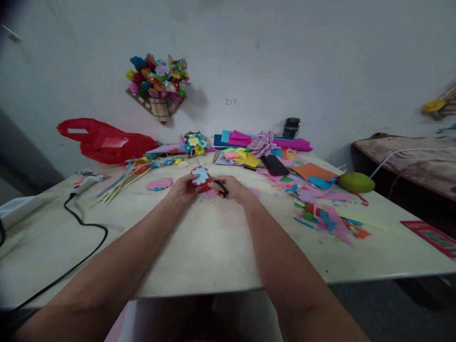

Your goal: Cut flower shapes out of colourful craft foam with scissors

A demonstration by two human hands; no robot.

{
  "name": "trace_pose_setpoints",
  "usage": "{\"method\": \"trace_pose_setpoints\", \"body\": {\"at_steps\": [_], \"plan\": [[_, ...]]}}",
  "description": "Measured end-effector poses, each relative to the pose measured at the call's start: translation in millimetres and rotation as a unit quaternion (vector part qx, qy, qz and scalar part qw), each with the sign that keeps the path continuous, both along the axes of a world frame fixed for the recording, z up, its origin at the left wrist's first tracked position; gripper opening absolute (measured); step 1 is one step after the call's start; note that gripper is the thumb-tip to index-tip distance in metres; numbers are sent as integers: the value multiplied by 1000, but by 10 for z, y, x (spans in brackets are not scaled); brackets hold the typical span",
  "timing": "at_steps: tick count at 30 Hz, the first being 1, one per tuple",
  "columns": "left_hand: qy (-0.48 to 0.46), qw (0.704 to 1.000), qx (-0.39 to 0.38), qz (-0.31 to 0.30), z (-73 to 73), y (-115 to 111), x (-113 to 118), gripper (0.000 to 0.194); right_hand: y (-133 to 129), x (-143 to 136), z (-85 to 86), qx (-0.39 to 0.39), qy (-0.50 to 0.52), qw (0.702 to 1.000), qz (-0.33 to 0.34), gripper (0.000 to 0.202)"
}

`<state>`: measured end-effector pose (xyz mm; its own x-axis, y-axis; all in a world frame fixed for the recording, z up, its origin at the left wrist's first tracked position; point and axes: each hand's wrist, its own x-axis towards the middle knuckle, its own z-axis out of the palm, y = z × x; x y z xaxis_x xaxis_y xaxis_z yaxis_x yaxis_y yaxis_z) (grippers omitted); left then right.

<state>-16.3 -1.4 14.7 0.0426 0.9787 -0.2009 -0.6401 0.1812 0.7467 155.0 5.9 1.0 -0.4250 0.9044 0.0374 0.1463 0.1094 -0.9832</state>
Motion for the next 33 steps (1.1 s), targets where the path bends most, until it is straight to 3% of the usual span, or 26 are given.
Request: {"method": "trace_pose_setpoints", "body": {"at_steps": [10,19,33], "plan": [[4,999,-17,40,-63,57,41,23,-13,-41,-3,-26,38,999,-25,25],[-7,996,-21,82,-19,2,118,22,-35,-93,10,-48,54,996,-57,23],[8,997,6,72,-149,74,137,7,-37,-168,-20,-66,82,992,-73,29]]}}
